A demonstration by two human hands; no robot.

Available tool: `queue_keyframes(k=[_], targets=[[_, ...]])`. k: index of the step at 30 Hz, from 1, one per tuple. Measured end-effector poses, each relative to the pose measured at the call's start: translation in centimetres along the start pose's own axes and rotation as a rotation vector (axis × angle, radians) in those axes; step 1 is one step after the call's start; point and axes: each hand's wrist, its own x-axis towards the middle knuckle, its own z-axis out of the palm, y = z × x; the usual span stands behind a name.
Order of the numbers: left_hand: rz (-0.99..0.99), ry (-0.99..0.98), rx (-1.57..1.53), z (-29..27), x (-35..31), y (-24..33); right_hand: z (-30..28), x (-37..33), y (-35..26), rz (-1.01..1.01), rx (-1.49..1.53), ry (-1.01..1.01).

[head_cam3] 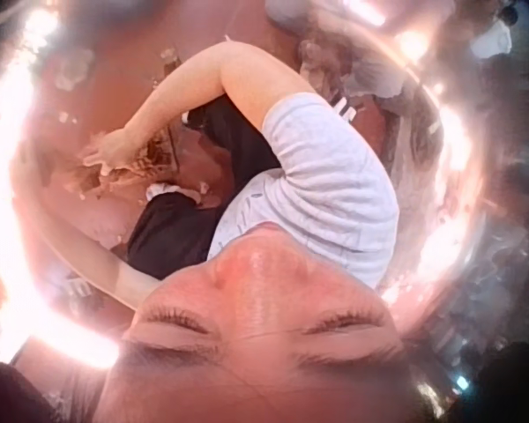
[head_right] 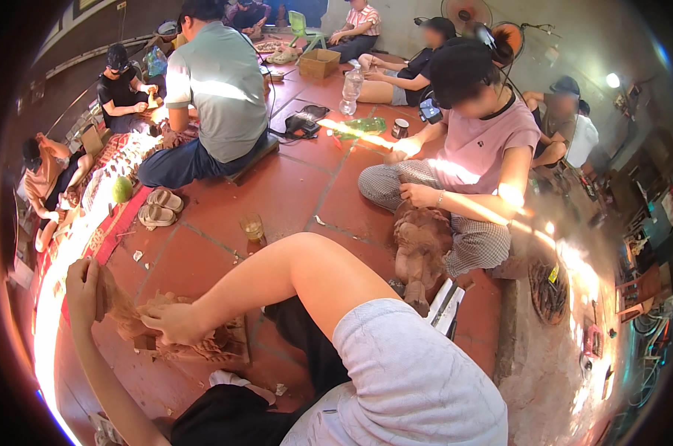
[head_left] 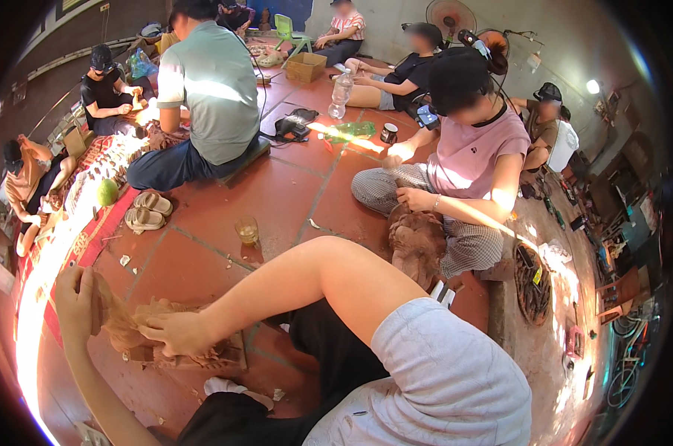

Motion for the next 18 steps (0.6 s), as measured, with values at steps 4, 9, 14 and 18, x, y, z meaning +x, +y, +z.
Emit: queue_keyframes(k=[4,9,14,18], targets=[[0.004,-0.004,-0.007,0.0,0.1,0.2,0.1,0.3,0.0,0.043,-0.055,-0.103],[-0.026,-0.033,0.021,-0.1,0.3,-0.3,0.9,0.4,0.3,0.071,0.052,-0.121],[-0.037,-0.034,0.009,-0.4,0.2,-0.1,-0.2,-0.9,-2.1,0.041,-0.261,-0.003],[-0.022,-0.027,0.002,-0.2,0.3,1.7,0.4,0.0,0.3,0.119,0.026,-0.161]])
